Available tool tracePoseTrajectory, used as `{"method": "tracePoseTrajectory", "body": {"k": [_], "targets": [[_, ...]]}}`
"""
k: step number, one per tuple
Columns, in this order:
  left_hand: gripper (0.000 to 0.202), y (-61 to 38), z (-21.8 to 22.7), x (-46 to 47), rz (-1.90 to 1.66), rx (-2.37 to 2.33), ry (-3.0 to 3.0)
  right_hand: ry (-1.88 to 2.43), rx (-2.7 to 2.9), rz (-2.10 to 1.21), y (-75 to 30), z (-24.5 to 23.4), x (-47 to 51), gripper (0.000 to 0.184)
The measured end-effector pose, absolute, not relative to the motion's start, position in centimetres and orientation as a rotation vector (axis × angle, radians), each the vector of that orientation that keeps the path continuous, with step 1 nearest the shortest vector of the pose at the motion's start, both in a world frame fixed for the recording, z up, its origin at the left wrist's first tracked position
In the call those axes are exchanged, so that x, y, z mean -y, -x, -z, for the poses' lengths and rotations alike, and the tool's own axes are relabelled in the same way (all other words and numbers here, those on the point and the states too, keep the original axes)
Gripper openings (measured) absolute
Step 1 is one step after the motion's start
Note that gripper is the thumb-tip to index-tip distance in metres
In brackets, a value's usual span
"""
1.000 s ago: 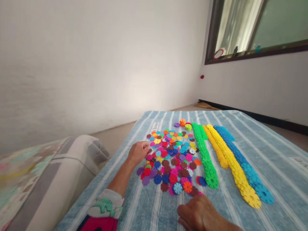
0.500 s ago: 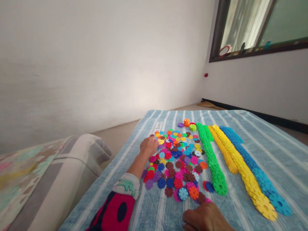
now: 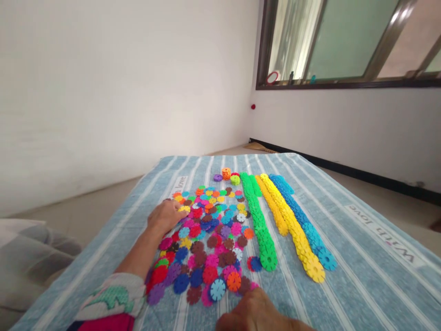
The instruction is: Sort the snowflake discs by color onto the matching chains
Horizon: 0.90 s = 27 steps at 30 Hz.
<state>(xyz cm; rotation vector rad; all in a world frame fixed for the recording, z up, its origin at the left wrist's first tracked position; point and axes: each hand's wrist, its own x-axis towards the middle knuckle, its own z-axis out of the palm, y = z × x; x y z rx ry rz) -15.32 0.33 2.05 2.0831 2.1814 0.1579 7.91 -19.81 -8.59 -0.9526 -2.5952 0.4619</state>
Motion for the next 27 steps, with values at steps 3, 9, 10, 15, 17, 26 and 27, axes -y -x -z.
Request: {"method": "tracePoseTrajectory", "body": {"k": [3, 9, 10, 15, 17, 26, 27], "targets": [[0.029, 15.1, -1.9, -0.3, -0.259, -2.200, -2.062, 0.936, 2.598, -0.469, -7.8, 8.6, 19.7, 0.036], [0.028, 15.3, -1.5, -0.4, -0.479, -2.187, -2.025, 0.907, 2.595, -0.407, -7.6, 7.7, 19.8, 0.040], [0.026, 15.4, -1.4, -0.4, -0.559, -2.163, -2.003, 0.912, 2.580, -0.404, -7.7, 7.5, 19.8, 0.040], [0.026, 14.4, -2.0, 0.4, -0.988, -1.809, -1.855, 1.016, 2.460, -0.351, -8.4, 5.2, 19.7, 0.035], [0.028, 12.6, -2.9, 1.6, -1.006, -1.621, -1.870, 1.144, 2.324, -0.336, -9.2, 3.4, 19.5, 0.026], [0.024, 3.1, -5.2, 10.9, -0.642, -0.968, -2.137, 1.544, 1.583, -0.549, -13.8, -1.4, 18.0, 0.028], [0.024, 2.7, -5.0, 11.5, -0.638, -0.948, -2.145, 1.500, 1.594, -0.599, -14.1, -1.4, 18.1, 0.023]]}}
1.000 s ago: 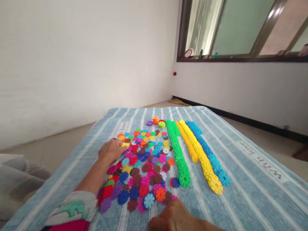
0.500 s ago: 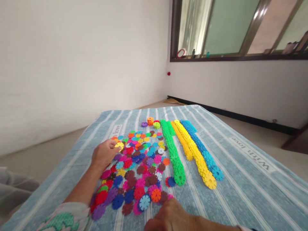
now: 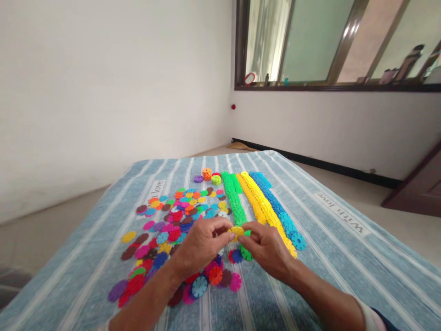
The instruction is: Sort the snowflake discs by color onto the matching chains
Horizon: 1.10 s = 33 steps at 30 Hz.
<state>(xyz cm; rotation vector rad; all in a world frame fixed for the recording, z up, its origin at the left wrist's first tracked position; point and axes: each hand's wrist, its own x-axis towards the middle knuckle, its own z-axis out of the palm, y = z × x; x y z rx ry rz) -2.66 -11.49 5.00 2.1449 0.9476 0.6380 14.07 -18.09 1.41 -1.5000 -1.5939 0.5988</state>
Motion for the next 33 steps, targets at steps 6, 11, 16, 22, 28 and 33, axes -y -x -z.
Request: {"method": "tracePoseTrajectory", "body": {"k": [6, 11, 16, 22, 28, 33], "targets": [[0.023, 2.1, -4.2, 12.5, -0.606, -0.887, -2.200, 1.480, 1.739, -0.690, -17.2, -2.2, 19.4, 0.022], [0.021, 2.3, -4.6, 12.2, -0.634, -0.934, -2.282, 1.768, 1.975, -0.611, -22.8, -3.0, 21.2, 0.025], [0.025, 2.3, -4.6, 11.9, -0.575, -0.960, -2.382, 1.969, 2.131, -0.571, -25.8, -2.8, 22.7, 0.022], [0.024, 3.4, -4.8, 10.5, -0.622, -1.081, -2.362, 2.069, 2.185, -0.497, -25.9, -2.2, 22.5, 0.017], [0.024, 6.5, -5.7, 8.4, -0.778, -1.283, -2.326, 2.166, 2.173, -0.324, -26.3, -0.1, 22.5, 0.013], [0.027, 9.7, -6.7, 7.1, -0.945, -1.527, -2.188, 2.167, 2.117, -0.250, -27.5, 1.9, 22.8, 0.012]]}}
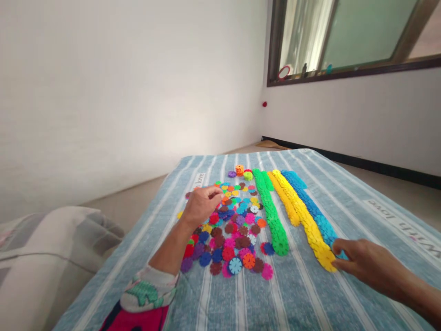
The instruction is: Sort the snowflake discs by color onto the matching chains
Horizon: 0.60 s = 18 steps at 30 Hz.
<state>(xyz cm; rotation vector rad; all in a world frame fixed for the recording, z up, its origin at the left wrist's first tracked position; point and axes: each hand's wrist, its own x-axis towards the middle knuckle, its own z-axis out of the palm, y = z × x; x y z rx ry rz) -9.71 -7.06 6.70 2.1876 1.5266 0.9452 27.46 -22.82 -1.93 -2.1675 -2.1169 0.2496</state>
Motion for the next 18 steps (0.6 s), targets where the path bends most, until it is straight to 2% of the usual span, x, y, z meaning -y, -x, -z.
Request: {"method": "tracePoseTrajectory", "body": {"k": [6, 13, 18], "targets": [[0.027, 12.4, -6.6, 5.5, -0.849, -1.722, -2.149, 2.084, 2.151, -0.295, -25.3, 1.0, 22.0, 0.021], [0.015, 13.5, -5.8, 5.7, -0.064, -1.684, -2.292, 1.644, 2.433, -0.278, -15.8, -0.8, 20.2, 0.018], [0.011, 12.8, -5.3, 6.4, 0.125, -1.712, -2.240, 1.323, 2.558, -0.387, -11.0, 1.5, 20.0, 0.022]]}}
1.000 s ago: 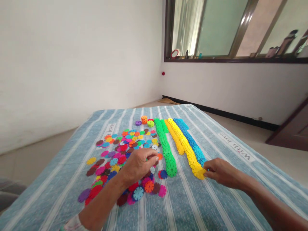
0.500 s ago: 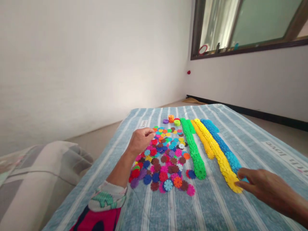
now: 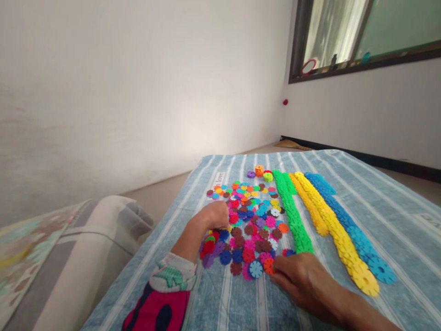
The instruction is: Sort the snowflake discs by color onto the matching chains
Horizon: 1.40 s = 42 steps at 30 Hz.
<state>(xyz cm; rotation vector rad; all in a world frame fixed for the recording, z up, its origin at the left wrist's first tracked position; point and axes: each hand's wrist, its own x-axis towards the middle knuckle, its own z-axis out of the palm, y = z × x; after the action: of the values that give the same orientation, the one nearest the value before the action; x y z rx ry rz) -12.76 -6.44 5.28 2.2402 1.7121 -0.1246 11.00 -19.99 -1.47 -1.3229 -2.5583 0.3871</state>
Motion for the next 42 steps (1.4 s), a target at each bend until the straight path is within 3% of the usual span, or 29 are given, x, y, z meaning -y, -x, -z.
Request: {"method": "tracePoseTrajectory", "body": {"k": [6, 13, 33, 42], "targets": [[0.009, 11.2, -5.2, 6.6, 0.392, -1.880, -2.335, 1.220, 2.570, -0.291, -10.4, 5.1, 20.1, 0.011], [0.014, 10.6, -6.0, 6.7, 0.574, -1.789, -2.394, 1.233, 2.600, -0.201, -10.3, 4.2, 20.0, 0.013], [0.002, 11.2, -5.2, 6.5, 0.490, -1.719, -2.352, 1.272, 2.597, -0.259, -10.3, 3.2, 19.9, 0.012], [0.011, 12.3, -6.9, 6.9, 0.078, -1.411, -2.293, 1.160, 2.408, -0.319, -10.4, 4.7, 20.2, 0.028]]}}
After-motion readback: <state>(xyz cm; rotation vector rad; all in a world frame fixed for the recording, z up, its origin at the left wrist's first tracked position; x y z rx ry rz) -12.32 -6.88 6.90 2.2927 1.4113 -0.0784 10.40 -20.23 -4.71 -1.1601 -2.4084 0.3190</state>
